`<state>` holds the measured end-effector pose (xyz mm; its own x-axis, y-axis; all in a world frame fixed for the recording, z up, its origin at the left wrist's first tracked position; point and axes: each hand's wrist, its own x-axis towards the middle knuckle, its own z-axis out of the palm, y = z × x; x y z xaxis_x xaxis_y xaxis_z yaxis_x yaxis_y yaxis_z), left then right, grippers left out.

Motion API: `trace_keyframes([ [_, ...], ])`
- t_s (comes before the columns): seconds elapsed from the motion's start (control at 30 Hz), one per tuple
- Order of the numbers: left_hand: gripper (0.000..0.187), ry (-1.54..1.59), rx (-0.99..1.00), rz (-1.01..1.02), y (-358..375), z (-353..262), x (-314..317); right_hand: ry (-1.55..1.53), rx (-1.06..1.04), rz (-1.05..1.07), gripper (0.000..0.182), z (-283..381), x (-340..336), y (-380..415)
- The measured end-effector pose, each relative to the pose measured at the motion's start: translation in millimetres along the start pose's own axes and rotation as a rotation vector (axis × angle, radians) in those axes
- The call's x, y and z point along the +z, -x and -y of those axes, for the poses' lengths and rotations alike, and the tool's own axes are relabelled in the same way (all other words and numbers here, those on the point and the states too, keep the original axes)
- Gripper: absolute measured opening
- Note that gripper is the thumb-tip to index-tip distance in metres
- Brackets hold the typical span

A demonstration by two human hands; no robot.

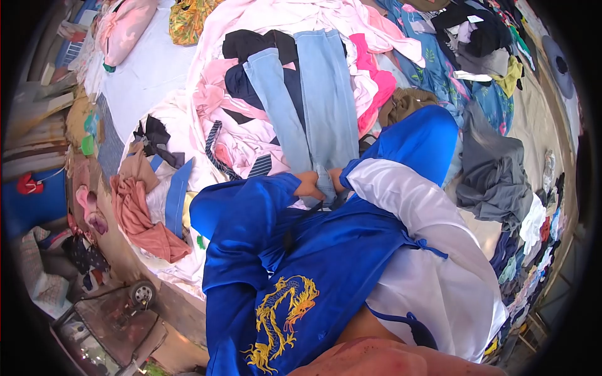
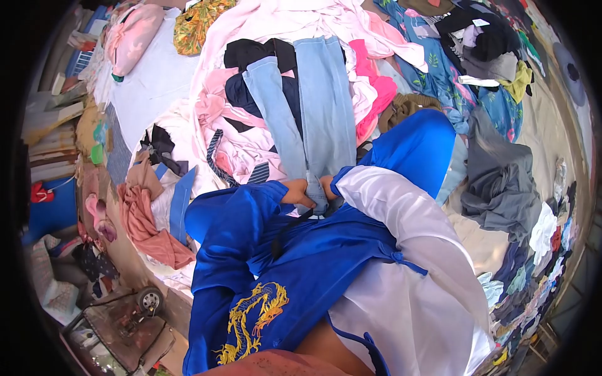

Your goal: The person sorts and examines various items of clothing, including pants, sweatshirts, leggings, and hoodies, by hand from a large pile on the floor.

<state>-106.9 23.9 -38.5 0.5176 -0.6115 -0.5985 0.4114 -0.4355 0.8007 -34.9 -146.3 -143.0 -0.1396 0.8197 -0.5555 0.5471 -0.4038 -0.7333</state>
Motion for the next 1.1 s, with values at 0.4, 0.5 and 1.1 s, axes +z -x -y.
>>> trace_keyframes([
  [0.4, 0.088, -0.724, -0.45, -0.698, 35.7, 21.7, -40.8, 0.001, -0.158, -0.556, 0.04, 75.2, -97.3, 70.3],
  [0.5, 0.073, -0.852, 0.028, -1.016, 7.9, 60.6, -51.2, -0.193, -0.455, -0.48, 0.042, 113.9, -115.0, 105.3],
  [1.1, 0.044, 0.544, 0.172, -0.658, -16.3, -3.3, -57.3, -2.13, -0.292, -0.681, 0.1, 20.3, -85.5, 68.5],
])
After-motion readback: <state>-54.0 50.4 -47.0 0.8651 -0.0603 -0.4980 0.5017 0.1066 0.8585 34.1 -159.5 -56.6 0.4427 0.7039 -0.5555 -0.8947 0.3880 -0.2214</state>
